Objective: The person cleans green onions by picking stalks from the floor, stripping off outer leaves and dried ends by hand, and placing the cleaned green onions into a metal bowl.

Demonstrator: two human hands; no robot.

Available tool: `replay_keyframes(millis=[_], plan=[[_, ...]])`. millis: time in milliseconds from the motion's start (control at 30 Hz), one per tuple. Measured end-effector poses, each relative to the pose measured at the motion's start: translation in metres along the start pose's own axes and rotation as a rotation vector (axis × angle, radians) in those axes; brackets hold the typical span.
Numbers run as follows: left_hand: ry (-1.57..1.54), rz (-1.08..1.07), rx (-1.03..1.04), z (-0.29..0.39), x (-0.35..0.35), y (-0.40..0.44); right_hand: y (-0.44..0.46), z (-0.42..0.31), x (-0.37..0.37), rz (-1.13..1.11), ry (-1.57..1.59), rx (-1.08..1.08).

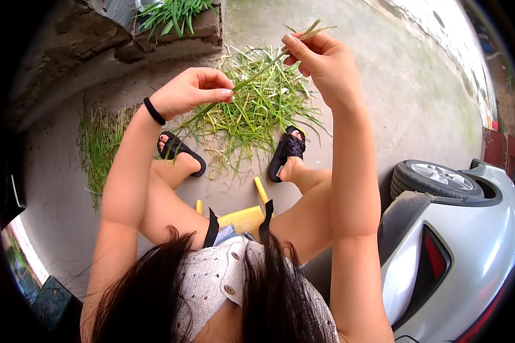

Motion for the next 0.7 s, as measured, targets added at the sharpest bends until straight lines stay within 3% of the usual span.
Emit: replay_keyframes(millis=[200, 400, 433, 533, 667, 700], plan=[[-0.067, 0.134, 0.140, 0.012, 0.028, 0.010, -0.003, -0.006, 0.023, -0.006, 0.067, 0.022], [-0.031, 0.178, 0.112, 0.020, 0.029, 0.007, -0.005, -0.003, -0.002, 0.185, -0.088, 0.018], [-0.040, 0.170, 0.133, 0.016, 0.028, 0.008, -0.005, -0.005, -0.005, 0.265, -0.229, 0.001], [-0.025, 0.153, 0.142, 0.017, 0.027, 0.004, -0.004, -0.004, -0.014, 0.306, -0.071, -0.045], [-0.018, 0.153, 0.156, 0.015, 0.028, 0.005, -0.005, -0.007, -0.003, 0.242, -0.087, 0.080], [-0.011, 0.147, 0.159, 0.014, 0.027, 0.007, -0.004, -0.002, -0.003, 0.190, -0.159, -0.016]])
Point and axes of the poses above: each hand's wrist, its own y-axis towards the middle knuckle, its own x-axis out of the palm, z = x × y, the point moved 2 cm from there along y, towards the middle knuckle, and after that the axes turned 9 degrees about -z, right-handed, at the moved point
